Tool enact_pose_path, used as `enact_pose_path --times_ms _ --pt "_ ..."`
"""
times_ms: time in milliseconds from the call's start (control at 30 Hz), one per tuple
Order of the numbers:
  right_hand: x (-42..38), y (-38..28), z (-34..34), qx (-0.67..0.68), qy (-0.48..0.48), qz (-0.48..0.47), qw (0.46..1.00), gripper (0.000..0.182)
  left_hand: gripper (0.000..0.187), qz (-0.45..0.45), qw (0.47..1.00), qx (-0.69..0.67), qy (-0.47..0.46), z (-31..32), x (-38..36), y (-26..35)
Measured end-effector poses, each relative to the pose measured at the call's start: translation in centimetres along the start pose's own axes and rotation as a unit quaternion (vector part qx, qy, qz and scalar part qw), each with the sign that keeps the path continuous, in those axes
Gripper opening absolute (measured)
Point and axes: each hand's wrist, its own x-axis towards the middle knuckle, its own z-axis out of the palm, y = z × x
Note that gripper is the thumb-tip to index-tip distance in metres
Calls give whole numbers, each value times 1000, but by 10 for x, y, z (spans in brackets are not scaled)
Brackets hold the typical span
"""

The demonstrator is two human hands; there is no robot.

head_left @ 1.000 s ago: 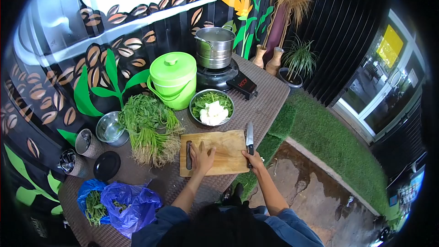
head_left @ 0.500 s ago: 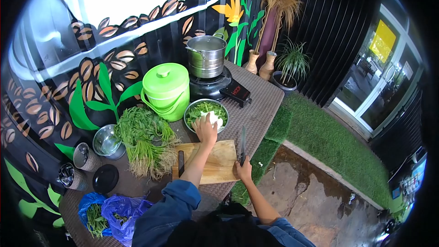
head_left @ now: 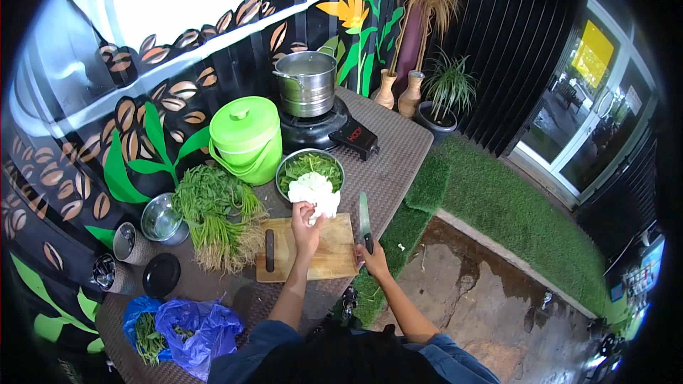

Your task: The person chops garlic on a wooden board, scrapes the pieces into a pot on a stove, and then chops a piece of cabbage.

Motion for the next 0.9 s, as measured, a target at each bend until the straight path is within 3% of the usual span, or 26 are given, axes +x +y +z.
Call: enact_pose_path --times_ms 100,167,200,233,333,400,433,500,667,900 --pt "-10 -26 2 45 -10 -8 999 24 39 -64 997 -50 -10 -28 -29 -13" --pt "-26 -43 8 76 -12 -21 997 27 47 -116 992 24 -40 -47 -47 -27" --pt "-34 -47 11 103 -23 19 994 28 49 -122 990 47 -59 -55 -54 -31" --pt "-39 -48 15 130 -34 58 989 30 49 -125 989 48 -59 -61 -60 -36" --pt "-57 -39 29 138 -38 58 988 31 38 -134 988 58 -47 -73 -70 -28" --pt "-69 -32 39 139 -43 60 988 31 32 -52 971 219 -76 -78 -71 -17" --pt "-74 -30 44 121 -37 56 990 30 32 -53 972 217 -76 -79 -71 -18" --pt "-81 -30 52 101 -31 54 993 30 29 100 940 308 -111 -79 -72 -16" --pt "-89 -34 52 43 -50 44 997 26 24 118 912 341 -194 -71 -92 -11" --pt "-89 -24 26 -62 -56 13 996 29 23 119 907 355 -196 -76 -93 -25"
